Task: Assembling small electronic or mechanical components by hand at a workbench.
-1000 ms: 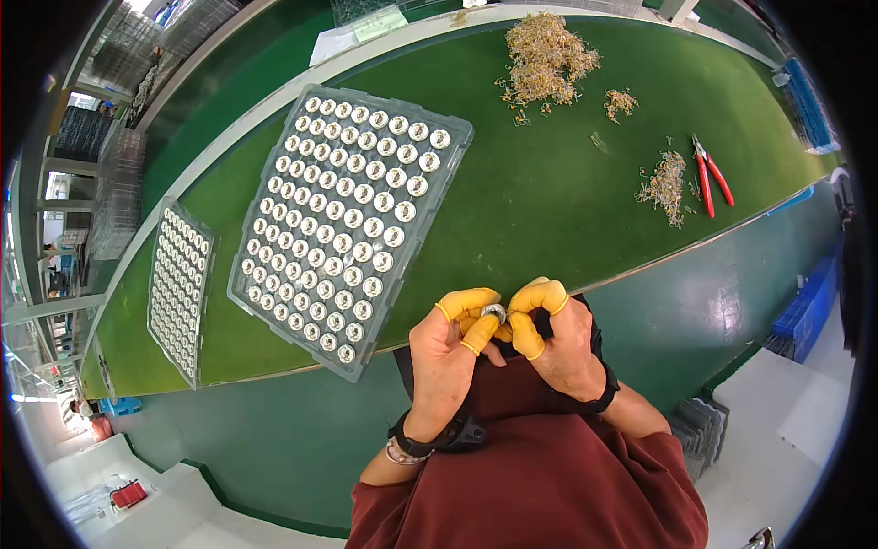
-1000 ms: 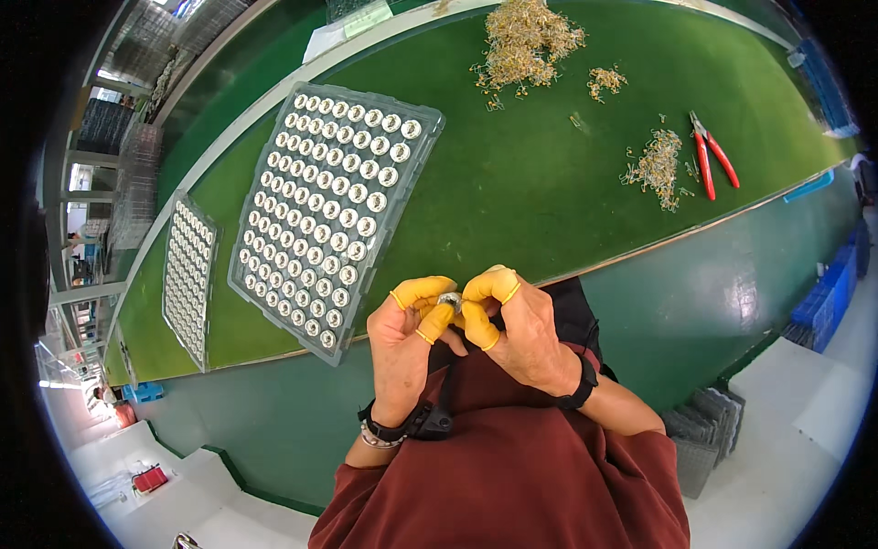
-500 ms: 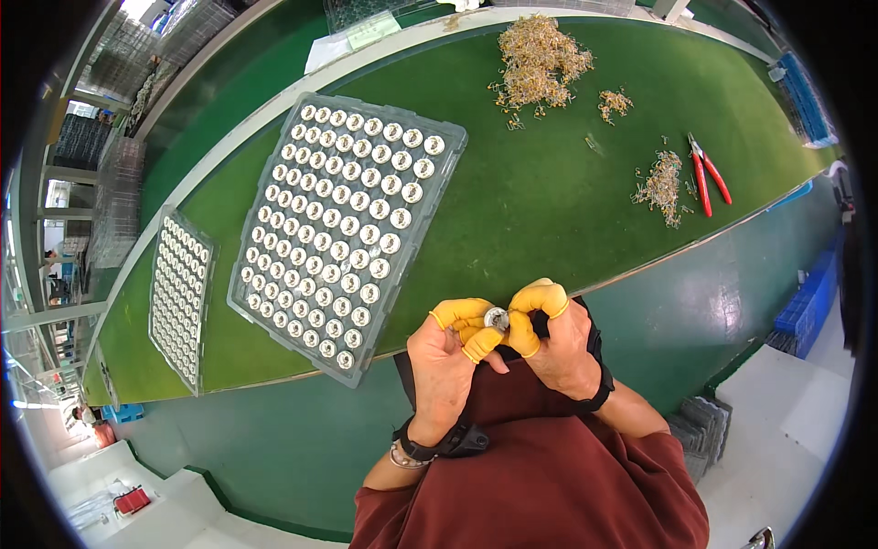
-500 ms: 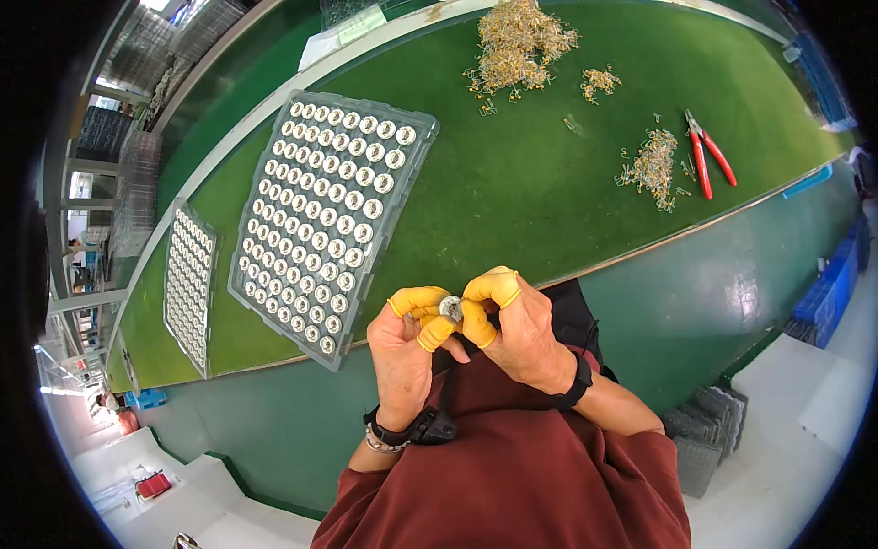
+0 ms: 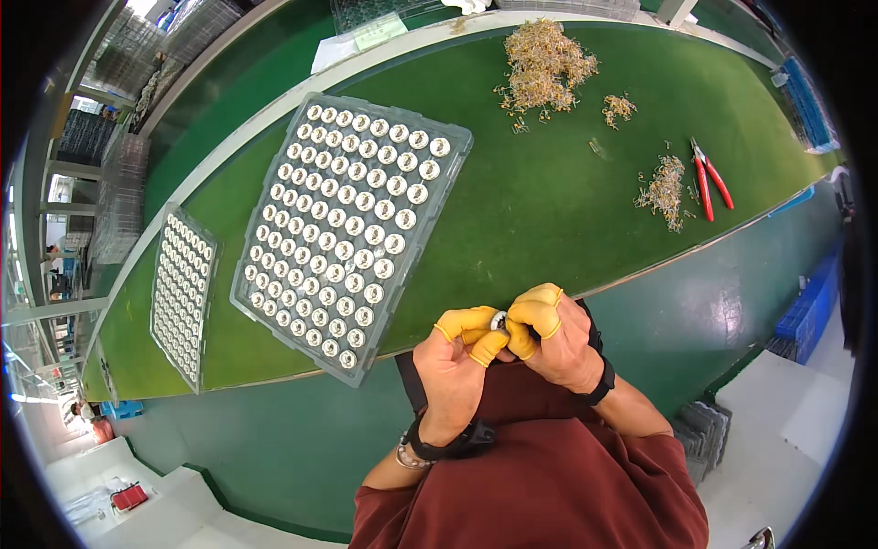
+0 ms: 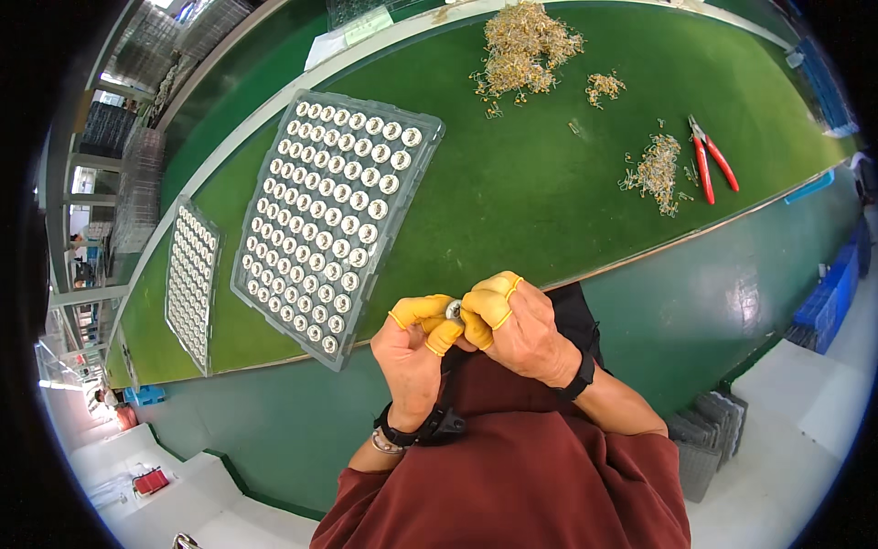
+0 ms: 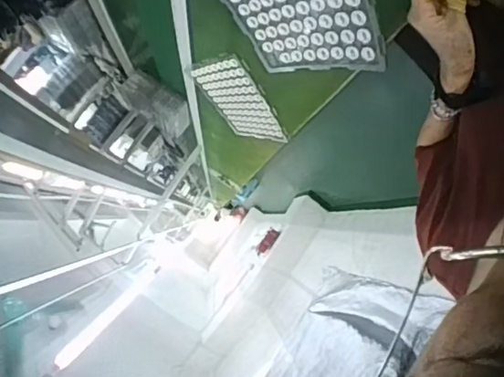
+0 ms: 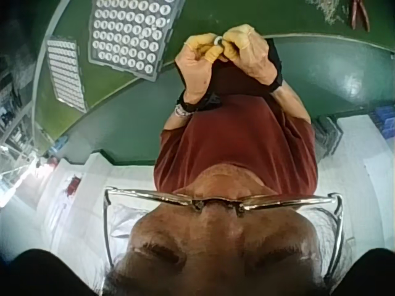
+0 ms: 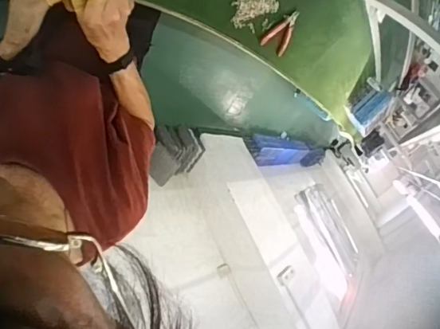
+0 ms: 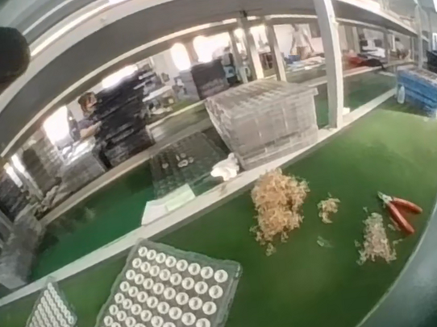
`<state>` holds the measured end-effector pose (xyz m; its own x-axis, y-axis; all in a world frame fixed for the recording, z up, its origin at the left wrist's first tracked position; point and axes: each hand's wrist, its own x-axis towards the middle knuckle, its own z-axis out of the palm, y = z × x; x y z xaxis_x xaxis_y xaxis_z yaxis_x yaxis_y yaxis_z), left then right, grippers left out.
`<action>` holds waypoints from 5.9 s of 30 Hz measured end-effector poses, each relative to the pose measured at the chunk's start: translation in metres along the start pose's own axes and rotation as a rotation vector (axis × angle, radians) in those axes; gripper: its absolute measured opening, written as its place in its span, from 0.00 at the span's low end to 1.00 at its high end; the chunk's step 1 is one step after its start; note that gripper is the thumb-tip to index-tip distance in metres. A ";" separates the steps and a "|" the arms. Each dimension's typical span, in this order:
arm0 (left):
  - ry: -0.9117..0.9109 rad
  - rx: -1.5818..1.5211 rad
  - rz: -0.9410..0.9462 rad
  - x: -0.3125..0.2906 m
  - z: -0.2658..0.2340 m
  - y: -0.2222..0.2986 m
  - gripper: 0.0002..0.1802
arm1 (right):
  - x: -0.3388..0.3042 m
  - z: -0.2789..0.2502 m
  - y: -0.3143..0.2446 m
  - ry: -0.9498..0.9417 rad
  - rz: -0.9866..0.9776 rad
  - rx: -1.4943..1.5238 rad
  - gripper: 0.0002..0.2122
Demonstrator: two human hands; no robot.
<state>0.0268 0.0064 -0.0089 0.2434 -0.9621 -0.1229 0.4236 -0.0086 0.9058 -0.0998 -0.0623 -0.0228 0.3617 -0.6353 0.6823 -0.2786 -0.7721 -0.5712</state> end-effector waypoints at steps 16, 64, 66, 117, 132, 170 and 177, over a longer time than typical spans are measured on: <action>0.056 0.071 0.060 0.002 0.001 -0.002 0.10 | 0.005 -0.011 0.004 -0.144 0.061 0.153 0.14; -0.094 -0.122 -0.125 -0.004 -0.003 0.011 0.11 | 0.002 -0.028 -0.017 -0.217 0.434 0.462 0.11; -0.092 -0.111 -0.121 -0.006 -0.003 0.013 0.11 | 0.004 -0.031 -0.017 -0.234 0.438 0.469 0.11; -0.162 -0.080 -0.353 0.086 0.007 0.014 0.08 | 0.111 -0.061 0.100 -0.296 0.371 -0.282 0.04; -0.166 -0.114 -0.384 0.093 -0.002 0.007 0.11 | 0.136 -0.032 0.148 -0.490 0.464 -0.557 0.08; -0.090 -0.071 -0.210 0.032 0.018 0.015 0.10 | 0.017 -0.028 0.005 -0.015 0.753 0.549 0.03; -0.093 -0.028 -0.168 0.023 0.018 0.016 0.09 | 0.017 -0.028 -0.004 0.010 0.514 0.320 0.05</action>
<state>0.0236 -0.0210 0.0103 0.0865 -0.9688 -0.2324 0.4763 -0.1647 0.8637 -0.1173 -0.0704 0.0038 0.2426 -0.9271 0.2859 -0.1334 -0.3238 -0.9367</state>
